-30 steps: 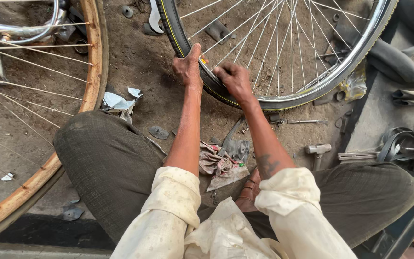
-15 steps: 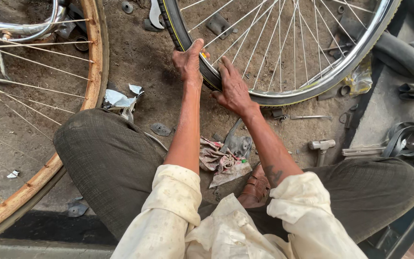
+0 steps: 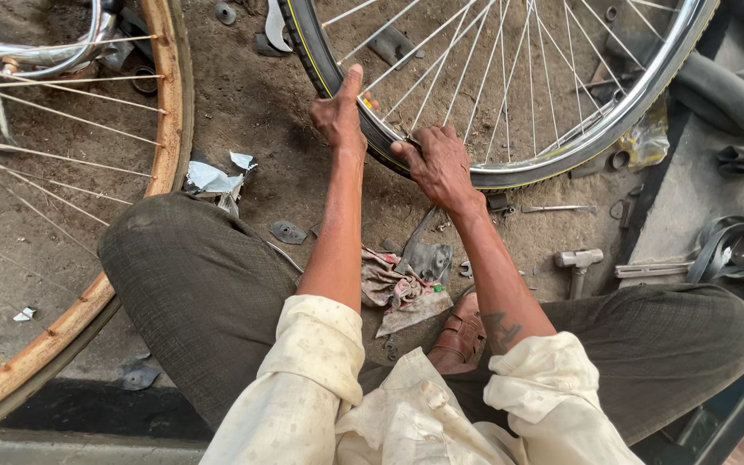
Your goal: The person sits on the ground and uses both hands to press a bicycle tire onto a wheel rim, working around the circumference to seat the tire bead. The person adjusts the tire position repeatedly to ensure it is properly mounted.
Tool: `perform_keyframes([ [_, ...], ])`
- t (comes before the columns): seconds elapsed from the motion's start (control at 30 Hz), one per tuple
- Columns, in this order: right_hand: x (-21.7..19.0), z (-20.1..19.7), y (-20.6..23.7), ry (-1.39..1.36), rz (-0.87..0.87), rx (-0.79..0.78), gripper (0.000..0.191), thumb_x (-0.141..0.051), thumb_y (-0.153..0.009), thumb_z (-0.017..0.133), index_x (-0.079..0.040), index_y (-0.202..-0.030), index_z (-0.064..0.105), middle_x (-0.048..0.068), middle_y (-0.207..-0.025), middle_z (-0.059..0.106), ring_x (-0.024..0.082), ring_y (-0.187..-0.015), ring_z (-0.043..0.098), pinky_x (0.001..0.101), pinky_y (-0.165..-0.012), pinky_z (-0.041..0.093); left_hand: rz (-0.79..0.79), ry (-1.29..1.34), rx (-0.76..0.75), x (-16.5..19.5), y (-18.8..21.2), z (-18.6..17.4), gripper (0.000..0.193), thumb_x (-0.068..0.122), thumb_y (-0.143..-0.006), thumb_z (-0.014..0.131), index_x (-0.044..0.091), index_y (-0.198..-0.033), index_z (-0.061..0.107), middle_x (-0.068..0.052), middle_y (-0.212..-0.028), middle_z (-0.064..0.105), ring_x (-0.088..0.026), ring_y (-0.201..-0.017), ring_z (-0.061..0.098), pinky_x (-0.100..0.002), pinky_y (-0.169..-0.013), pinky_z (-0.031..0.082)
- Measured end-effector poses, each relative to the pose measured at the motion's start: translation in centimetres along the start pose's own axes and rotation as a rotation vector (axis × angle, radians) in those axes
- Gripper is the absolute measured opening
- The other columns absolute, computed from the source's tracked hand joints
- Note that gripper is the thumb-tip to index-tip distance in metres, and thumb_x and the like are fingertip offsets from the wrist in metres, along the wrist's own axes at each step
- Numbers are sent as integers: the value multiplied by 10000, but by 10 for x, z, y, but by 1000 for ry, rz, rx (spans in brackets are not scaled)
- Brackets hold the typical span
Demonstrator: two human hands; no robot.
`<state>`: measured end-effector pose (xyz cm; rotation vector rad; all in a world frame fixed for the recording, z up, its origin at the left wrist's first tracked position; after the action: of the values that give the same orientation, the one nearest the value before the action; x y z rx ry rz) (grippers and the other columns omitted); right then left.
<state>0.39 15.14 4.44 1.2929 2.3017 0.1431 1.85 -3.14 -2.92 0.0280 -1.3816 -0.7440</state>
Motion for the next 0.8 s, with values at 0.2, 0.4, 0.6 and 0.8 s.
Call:
perform_keyframes([
  [0.2, -5, 14, -13, -289, -2, 74, 632, -533, -967, 660, 10, -1288, 621, 216, -1094, 708, 389, -969, 665, 512, -837, 490, 93, 14, -36, -3, -2, -1, 417, 372, -817, 879, 9, -716, 699, -94, -542, 644, -189, -448, 665, -375, -763, 639],
  [0.4, 0, 23, -28, -441, 205, 31, 501, -463, -794, 734, -75, -1110, 727, 187, -948, 752, 380, -923, 717, 502, -827, 505, -99, 175, -99, 9, 1, -2, 372, 322, -715, 897, 16, -835, 723, -118, -636, 706, -200, -485, 678, -358, -450, 580],
  [0.6, -20, 16, -32, -145, 166, 5, 483, -514, -964, 638, -50, -1075, 711, 236, -933, 704, 441, -948, 673, 558, -817, 485, -195, 212, -148, 26, 0, -3, 455, 411, -776, 875, 20, -937, 706, -94, -668, 680, -172, -519, 658, -326, -464, 534],
  [0.8, -36, 0, -28, 92, -117, 297, 322, -363, -931, 584, -84, -1058, 683, 254, -921, 708, 441, -898, 677, 593, -784, 485, -248, 109, -88, -18, 9, -8, 576, 522, -872, 795, -29, -992, 679, -165, -738, 713, -234, -617, 724, -409, -637, 674],
])
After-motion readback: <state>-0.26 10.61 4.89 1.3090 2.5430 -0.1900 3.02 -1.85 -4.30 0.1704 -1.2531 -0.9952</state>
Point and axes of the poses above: each hand's wrist, its own y-axis away from the middle knuckle, its own z-axis out of the palm, x = y × z, the point moved 3 cm from there along -y, towards the middle knuckle
